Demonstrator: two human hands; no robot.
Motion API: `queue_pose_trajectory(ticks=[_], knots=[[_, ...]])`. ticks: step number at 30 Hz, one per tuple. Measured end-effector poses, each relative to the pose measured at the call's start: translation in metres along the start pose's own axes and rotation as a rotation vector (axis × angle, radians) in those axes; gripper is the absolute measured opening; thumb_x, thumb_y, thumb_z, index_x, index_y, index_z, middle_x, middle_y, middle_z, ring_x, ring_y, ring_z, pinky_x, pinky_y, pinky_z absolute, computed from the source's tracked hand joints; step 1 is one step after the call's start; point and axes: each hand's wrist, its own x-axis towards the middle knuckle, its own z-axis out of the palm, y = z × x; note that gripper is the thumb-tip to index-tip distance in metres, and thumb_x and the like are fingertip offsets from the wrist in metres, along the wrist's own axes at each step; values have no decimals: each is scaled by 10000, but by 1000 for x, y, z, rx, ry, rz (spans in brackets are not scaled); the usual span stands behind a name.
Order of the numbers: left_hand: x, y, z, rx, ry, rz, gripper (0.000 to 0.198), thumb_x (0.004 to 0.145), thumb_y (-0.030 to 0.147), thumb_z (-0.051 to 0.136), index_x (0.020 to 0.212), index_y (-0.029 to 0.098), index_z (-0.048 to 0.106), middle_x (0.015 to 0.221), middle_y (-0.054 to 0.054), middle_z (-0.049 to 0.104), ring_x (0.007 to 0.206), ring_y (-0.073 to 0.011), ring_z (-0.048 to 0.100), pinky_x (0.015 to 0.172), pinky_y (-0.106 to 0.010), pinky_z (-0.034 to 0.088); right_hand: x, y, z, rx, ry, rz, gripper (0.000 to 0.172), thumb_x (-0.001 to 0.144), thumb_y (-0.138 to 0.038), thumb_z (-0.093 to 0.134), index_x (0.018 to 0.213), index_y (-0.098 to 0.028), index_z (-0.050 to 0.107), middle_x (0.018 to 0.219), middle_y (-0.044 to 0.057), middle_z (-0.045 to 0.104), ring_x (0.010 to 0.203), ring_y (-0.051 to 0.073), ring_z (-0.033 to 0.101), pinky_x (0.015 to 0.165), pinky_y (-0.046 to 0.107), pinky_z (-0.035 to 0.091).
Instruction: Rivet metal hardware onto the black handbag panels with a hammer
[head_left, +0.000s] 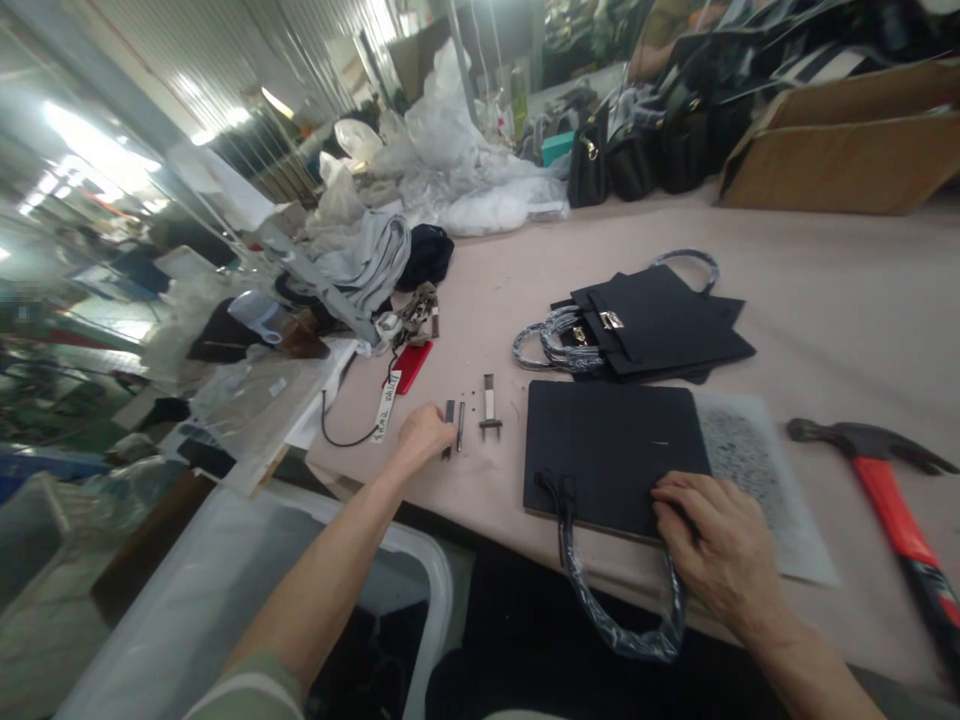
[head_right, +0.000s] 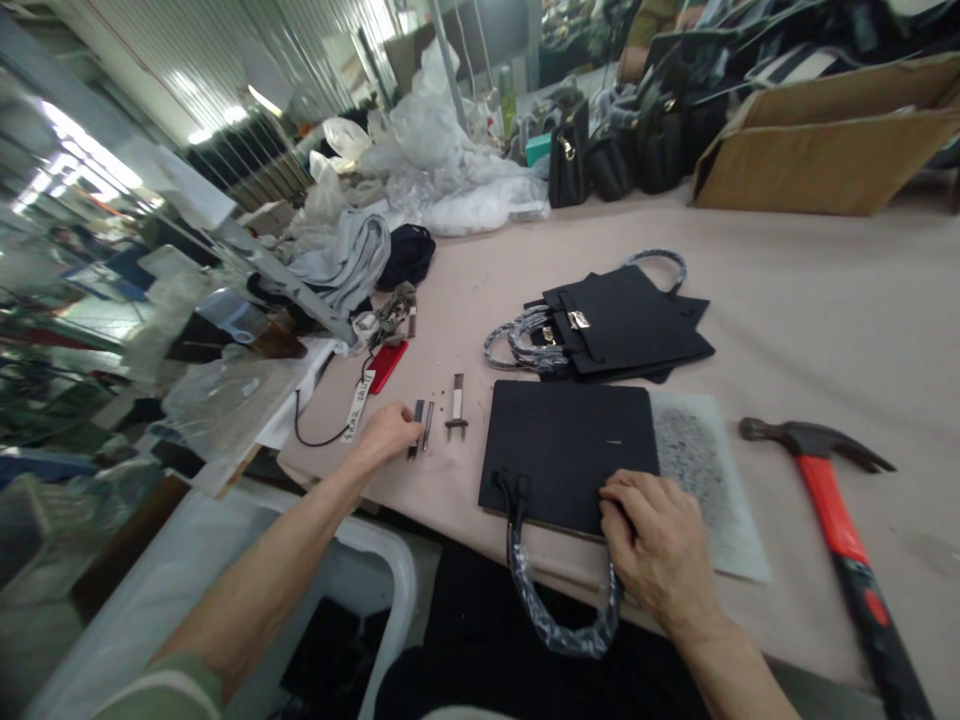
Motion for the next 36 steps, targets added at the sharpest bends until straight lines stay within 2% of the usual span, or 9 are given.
queue_pose_trajectory(ticks=[4, 6, 10, 14, 18, 21, 25, 30, 36], knots=[[7, 2, -5, 35, -91, -2, 135, 665, 206, 694, 781, 138, 712, 749, -151, 724, 770, -292, 703, 614, -285, 455, 0, -7, -2, 28, -14, 51, 73, 927, -149, 580, 924, -212, 617, 988, 60, 669, 895, 231, 576, 771, 394, 410], [14, 0, -4, 33, -164, -29, 53, 645, 192, 694, 638, 146, 669, 603, -134, 672, 678, -300, 696, 591, -297, 471, 0, -10, -4, 41, -29, 83, 94, 919, -126, 571, 924, -210, 613, 988, 55, 669, 889, 226, 567, 768, 392, 400], [22, -5, -4, -43, -256, -110, 155, 601, 169, 707, 503, 160, 587, 412, -94, 553, 461, -284, 617, 479, -316, 468, 0, -14, -6, 42, -36, 130, 106, 903, -109, 571, 925, -207, 606, 985, 51, 668, 885, 226, 549, 760, 392, 378], [12, -15, -11, -282, -284, -127, 134, 624, 220, 715, 608, 151, 602, 502, -67, 616, 488, -221, 628, 493, -285, 522, -1, -16, -7, 46, -30, 147, 98, 908, -118, 565, 913, -208, 604, 990, 53, 669, 888, 223, 545, 765, 392, 370], [-14, -16, -14, -871, -313, -87, 270, 626, 295, 772, 772, 126, 621, 733, -78, 715, 640, -194, 697, 614, -284, 599, -2, -16, -6, 63, -32, 152, 96, 916, -125, 554, 909, -205, 606, 992, 53, 674, 900, 220, 560, 775, 395, 373], [-42, 3, -5, -1279, -304, -3, 429, 598, 303, 868, 889, 141, 598, 774, -42, 716, 702, -207, 723, 640, -295, 618, -2, -15, -6, 66, -33, 161, 92, 921, -133, 551, 908, -205, 607, 995, 54, 679, 913, 219, 570, 786, 396, 381], [-78, 48, 21, -1452, -382, 42, 556, 623, 373, 900, 997, 169, 542, 785, -19, 711, 723, -229, 744, 632, -325, 631, -1, -15, -6, 60, -42, 163, 95, 919, -136, 557, 913, -208, 618, 998, 56, 682, 926, 221, 575, 793, 396, 390], [-104, 92, 52, -1502, -368, 105, 578, 672, 414, 857, 1067, 177, 509, 952, -60, 730, 883, -263, 757, 680, -338, 641, 0, -17, -8, 57, -44, 176, 101, 917, -142, 556, 899, -214, 625, 996, 56, 684, 911, 220, 566, 781, 398, 380], [-110, 108, 67, -1389, -299, 274, 529, 753, 351, 799, 1181, 162, 551, 1022, -91, 734, 923, -232, 751, 691, -269, 624, -1, -17, -7, 59, -49, 181, 102, 915, -139, 551, 915, -211, 624, 1003, 59, 685, 912, 221, 566, 788, 398, 379]])
